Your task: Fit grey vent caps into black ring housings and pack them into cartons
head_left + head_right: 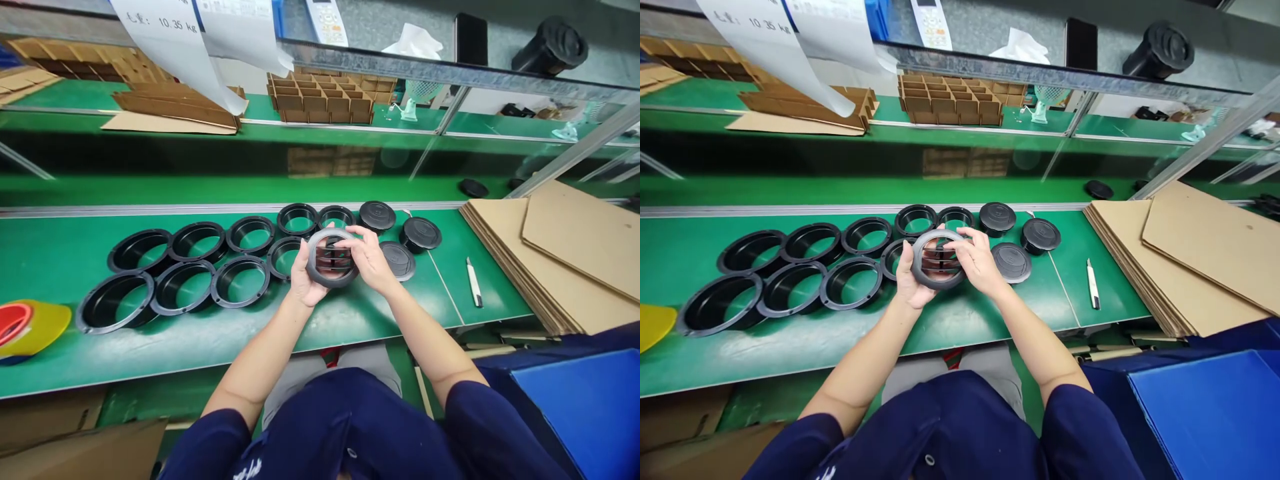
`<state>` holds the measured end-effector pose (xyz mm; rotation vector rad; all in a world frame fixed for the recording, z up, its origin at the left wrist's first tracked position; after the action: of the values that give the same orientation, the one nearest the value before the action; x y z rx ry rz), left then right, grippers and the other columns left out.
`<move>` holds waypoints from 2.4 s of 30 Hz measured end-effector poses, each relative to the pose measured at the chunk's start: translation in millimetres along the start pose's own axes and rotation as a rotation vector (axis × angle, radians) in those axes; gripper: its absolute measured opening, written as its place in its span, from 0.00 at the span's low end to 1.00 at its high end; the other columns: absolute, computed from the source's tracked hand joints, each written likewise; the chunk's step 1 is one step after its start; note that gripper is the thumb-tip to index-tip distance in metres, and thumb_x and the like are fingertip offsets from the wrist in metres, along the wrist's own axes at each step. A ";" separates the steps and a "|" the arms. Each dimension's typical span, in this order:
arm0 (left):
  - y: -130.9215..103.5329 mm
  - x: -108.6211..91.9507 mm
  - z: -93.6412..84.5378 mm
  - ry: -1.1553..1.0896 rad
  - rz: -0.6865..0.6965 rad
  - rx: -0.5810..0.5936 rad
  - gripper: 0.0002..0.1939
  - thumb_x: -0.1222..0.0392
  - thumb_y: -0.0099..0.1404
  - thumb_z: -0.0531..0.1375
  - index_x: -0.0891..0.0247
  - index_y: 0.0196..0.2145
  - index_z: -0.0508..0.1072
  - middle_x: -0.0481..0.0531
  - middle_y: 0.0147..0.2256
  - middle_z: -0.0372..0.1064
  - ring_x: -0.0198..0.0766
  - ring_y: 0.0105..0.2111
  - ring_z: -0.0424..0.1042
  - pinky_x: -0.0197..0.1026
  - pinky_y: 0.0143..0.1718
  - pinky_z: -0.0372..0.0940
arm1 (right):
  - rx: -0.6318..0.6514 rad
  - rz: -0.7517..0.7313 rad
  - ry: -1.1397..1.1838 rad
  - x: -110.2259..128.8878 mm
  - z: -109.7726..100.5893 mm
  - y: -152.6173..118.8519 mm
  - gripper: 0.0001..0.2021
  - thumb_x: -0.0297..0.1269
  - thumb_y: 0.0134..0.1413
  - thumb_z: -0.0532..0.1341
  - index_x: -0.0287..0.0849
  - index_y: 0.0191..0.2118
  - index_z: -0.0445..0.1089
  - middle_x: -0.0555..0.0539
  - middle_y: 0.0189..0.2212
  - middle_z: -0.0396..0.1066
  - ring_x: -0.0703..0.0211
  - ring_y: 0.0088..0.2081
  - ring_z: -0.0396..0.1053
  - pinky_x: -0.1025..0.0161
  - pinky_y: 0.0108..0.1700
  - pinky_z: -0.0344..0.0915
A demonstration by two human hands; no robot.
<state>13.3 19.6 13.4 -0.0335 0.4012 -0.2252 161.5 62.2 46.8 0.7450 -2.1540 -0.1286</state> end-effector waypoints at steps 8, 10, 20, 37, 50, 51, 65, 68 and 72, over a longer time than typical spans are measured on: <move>0.9 -2.5 2.1 -0.043 -0.022 0.048 0.38 0.30 0.69 0.55 0.56 0.67 0.65 0.61 0.61 0.69 0.64 0.63 0.67 0.75 0.63 0.59 | -0.063 0.162 0.362 7.2 -7.3 -3.1 0.32 0.63 0.72 0.45 0.48 0.51 0.79 0.43 0.60 0.65 0.51 0.59 0.68 0.51 0.64 0.67; 1.0 -2.6 2.4 -0.056 -0.026 0.044 0.38 0.31 0.70 0.54 0.57 0.67 0.64 0.62 0.61 0.70 0.64 0.62 0.68 0.75 0.63 0.59 | -0.054 0.152 0.341 7.1 -6.3 -6.6 0.31 0.62 0.73 0.45 0.49 0.53 0.78 0.44 0.60 0.65 0.51 0.61 0.66 0.50 0.67 0.63; 2.1 -3.0 2.5 -0.115 -0.041 -0.024 0.36 0.34 0.73 0.52 0.63 0.66 0.66 0.63 0.57 0.73 0.59 0.61 0.69 0.66 0.64 0.62 | 0.002 0.015 0.039 6.2 -5.7 -17.2 0.34 0.61 0.74 0.39 0.50 0.61 0.74 0.42 0.65 0.60 0.46 0.67 0.58 0.45 0.69 0.59; 4.9 0.2 -3.2 0.105 0.250 -0.158 0.29 0.38 0.65 0.65 0.52 0.60 0.72 0.53 0.56 0.74 0.47 0.63 0.67 0.52 0.71 0.53 | 0.100 -0.010 -0.211 -14.1 -15.0 -5.8 0.54 0.55 0.51 0.68 0.43 0.76 0.41 0.34 0.71 0.46 0.35 0.71 0.47 0.36 0.70 0.52; 2.4 -32.8 -14.6 0.165 0.596 -0.390 0.16 0.53 0.63 0.66 0.57 0.48 0.78 0.54 0.51 0.74 0.44 0.56 0.72 0.52 0.66 0.60 | 0.445 0.048 -0.580 -22.6 31.1 -10.1 0.55 0.57 0.50 0.71 0.32 0.74 0.49 0.24 0.71 0.44 0.26 0.70 0.46 0.33 0.69 0.52; 2.3 -32.3 -14.9 0.159 0.584 -0.389 0.15 0.53 0.63 0.66 0.57 0.47 0.78 0.54 0.51 0.74 0.44 0.56 0.72 0.52 0.66 0.60 | 0.474 0.040 -0.592 -21.2 27.5 -15.0 0.54 0.60 0.53 0.68 0.33 0.75 0.48 0.25 0.72 0.43 0.27 0.71 0.44 0.33 0.69 0.50; 11.7 -29.7 -33.1 0.368 0.629 -0.585 0.11 0.53 0.62 0.67 0.58 0.41 0.78 0.53 0.45 0.76 0.40 0.49 0.75 0.48 0.60 0.65 | 0.516 -0.011 -0.596 -0.2 42.1 -20.4 0.41 0.57 0.71 0.52 0.27 0.74 0.48 0.32 0.74 0.40 0.43 0.75 0.37 0.41 0.75 0.39; 13.3 -26.3 -31.1 0.567 0.651 -0.536 0.13 0.53 0.62 0.68 0.59 0.43 0.78 0.54 0.45 0.75 0.42 0.49 0.74 0.46 0.58 0.66 | 0.421 -0.027 -0.573 -2.2 17.8 -20.6 0.39 0.57 0.72 0.50 0.32 0.75 0.49 0.35 0.75 0.40 0.44 0.76 0.37 0.41 0.75 0.39; 9.9 -9.1 -16.6 0.981 0.456 -0.273 0.21 0.49 0.58 0.71 0.57 0.47 0.79 0.58 0.50 0.75 0.52 0.54 0.72 0.55 0.64 0.60 | -0.003 0.148 -0.610 -28.2 -36.3 -32.1 0.32 0.53 0.73 0.50 0.40 0.73 0.54 0.35 0.73 0.46 0.39 0.74 0.42 0.32 0.72 0.43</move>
<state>0.8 31.5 0.9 -0.0985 1.3950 0.2918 217.0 57.3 40.3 0.5884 -2.7764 -0.3137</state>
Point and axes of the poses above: each hand's wrist, its own y-axis towards the middle knuckle, its own z-axis out of the palm, x = y × z, the point moved 2 cm from there along y, towards the middle knuckle
